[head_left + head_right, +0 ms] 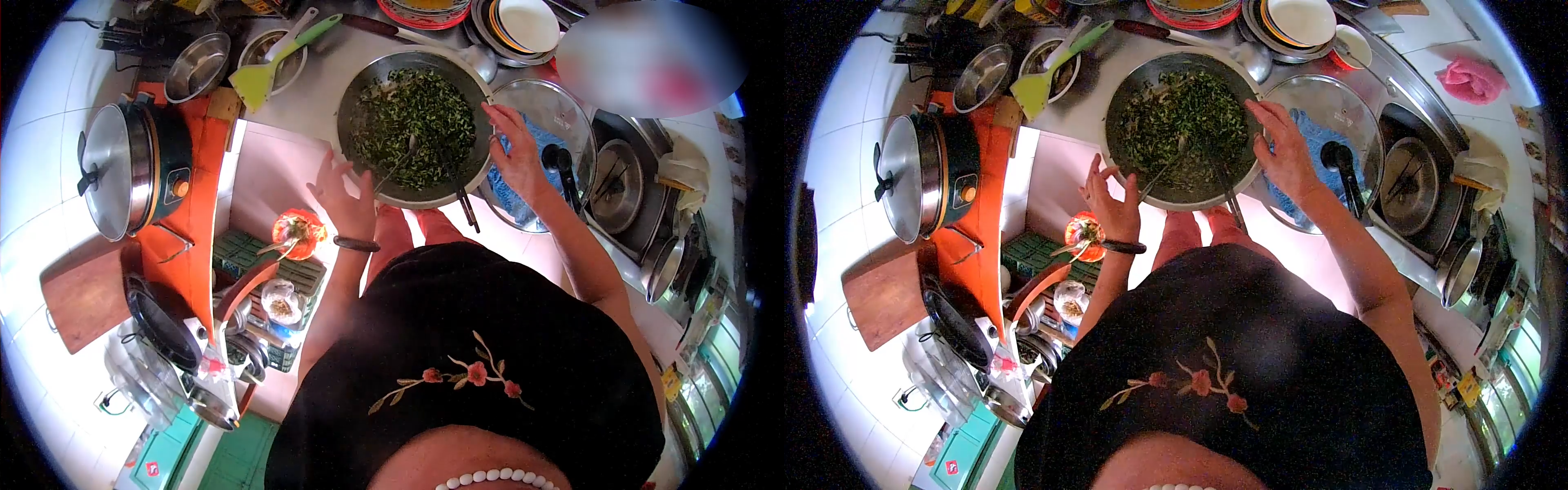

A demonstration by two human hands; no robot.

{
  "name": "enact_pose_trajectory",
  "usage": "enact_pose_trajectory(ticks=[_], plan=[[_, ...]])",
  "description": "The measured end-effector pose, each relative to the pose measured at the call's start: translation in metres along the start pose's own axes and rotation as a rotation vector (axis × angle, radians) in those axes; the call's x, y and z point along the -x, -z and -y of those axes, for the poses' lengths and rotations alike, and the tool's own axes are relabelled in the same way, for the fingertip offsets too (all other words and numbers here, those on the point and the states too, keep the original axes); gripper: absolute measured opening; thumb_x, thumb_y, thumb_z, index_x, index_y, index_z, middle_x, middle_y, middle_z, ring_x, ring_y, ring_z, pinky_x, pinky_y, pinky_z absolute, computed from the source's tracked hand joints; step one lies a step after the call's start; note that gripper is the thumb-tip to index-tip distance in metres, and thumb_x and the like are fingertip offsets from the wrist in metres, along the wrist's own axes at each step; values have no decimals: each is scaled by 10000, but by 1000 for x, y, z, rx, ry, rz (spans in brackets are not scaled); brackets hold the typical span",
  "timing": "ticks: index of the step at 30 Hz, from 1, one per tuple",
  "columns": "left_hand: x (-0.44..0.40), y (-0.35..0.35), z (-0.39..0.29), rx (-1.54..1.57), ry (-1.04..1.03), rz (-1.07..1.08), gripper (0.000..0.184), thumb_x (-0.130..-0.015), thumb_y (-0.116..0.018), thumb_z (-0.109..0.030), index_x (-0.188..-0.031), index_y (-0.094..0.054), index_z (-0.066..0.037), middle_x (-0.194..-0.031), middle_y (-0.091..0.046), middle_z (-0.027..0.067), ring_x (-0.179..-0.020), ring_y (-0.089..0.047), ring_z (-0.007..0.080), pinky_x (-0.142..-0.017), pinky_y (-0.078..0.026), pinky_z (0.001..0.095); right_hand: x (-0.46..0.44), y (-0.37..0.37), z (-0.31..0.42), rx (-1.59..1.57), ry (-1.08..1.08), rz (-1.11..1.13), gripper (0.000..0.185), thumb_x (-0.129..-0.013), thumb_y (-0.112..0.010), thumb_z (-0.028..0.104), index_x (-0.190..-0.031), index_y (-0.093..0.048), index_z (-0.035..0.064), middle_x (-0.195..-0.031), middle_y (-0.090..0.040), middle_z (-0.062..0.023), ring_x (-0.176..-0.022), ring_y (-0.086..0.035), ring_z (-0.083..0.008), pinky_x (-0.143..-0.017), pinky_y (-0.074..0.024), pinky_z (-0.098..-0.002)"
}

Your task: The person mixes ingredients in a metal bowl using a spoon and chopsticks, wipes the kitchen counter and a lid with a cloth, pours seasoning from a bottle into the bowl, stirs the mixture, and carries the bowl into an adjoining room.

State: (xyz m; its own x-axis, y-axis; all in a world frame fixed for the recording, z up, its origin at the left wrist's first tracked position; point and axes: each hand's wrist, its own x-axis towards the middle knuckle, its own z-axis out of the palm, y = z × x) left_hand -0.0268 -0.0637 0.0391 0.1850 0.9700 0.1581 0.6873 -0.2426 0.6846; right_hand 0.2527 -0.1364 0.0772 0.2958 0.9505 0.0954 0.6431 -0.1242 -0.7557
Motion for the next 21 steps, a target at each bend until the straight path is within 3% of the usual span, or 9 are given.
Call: enact_pose_trajectory(ticks=[2, 5, 8, 11, 14, 17, 21], plan=[[-8, 4, -2, 21, -14, -33, 313, -773, -654, -123, -1065, -549, -82, -1343, -461, 131, -1263, -403, 324, -1086, -115, 581, -4, 2, 3, -15, -8, -36, 459, -752, -550, -42, -1199, -555, 63, -1186, -517, -151, -1070, -530, -325, -910, -430, -359], [-24, 17, -20, 120, -70, -72, 333, -788, -634, -102, -1104, -533, -63, -1326, -467, 177, -1245, -416, 341, -1085, -163, 542, -15, 5, -5, -56, 73, -140, 179, -748, -554, -53, -903, -544, 36, -1154, -536, -135, -947, -561, -236, -811, -457, -298], [-35, 22, -38, 196, -118, -102, 334, -793, -622, -59, -1113, -528, -42, -1322, -475, 187, -1222, -431, 347, -1043, -291, 457, -25, 11, 7, -146, 67, -47, 189, -743, -599, -10, -743, -416, 37, -1244, -516, -158, -988, -548, -269, -833, -441, -341], [-40, 16, -56, 270, -166, -70, 353, -801, -616, -55, -1141, -523, -36, -1322, -472, 193, -1217, -432, 346, -1022, -329, 432, -34, -3, 6, 19, 97, 300, 188, -785, -602, 104, -959, -544, 61, -1412, -371, -187, -1162, -477, -290, -943, -383, -388], [-42, 3, -71, 404, -148, 70, 317, -885, -555, -114, -1176, -501, -1, -1357, -438, 176, -1255, -408, 300, -1043, -310, 403, -25, -19, 6, 596, 265, 311, 507, -886, -527, 289, -1358, -424, 136, -1484, -216, -191, -1301, -356, -344, -1036, -330, -427], [-38, -8, -77, 664, -37, 199, 334, -963, -459, -178, -1244, -461, 2, -1368, -425, 143, -1274, -392, 251, -1063, -289, 377, -31, -9, 8, -664, -222, 390, 634, -941, -358, 474, -1468, -207, 156, -1541, 0, -133, -1386, -186, -349, -1103, -218, -461], [-38, -8, -101, 1011, 270, 332, 390, -1004, -366, -281, -1291, -439, -26, -1344, -445, 117, -1252, -411, 227, -1064, -298, 374, -27, 21, 14, -1968, -530, 333, 804, -897, -194, 660, -1452, -229, 79, -1512, -179, -156, -1375, -215, -348, -1097, -205, -496]])
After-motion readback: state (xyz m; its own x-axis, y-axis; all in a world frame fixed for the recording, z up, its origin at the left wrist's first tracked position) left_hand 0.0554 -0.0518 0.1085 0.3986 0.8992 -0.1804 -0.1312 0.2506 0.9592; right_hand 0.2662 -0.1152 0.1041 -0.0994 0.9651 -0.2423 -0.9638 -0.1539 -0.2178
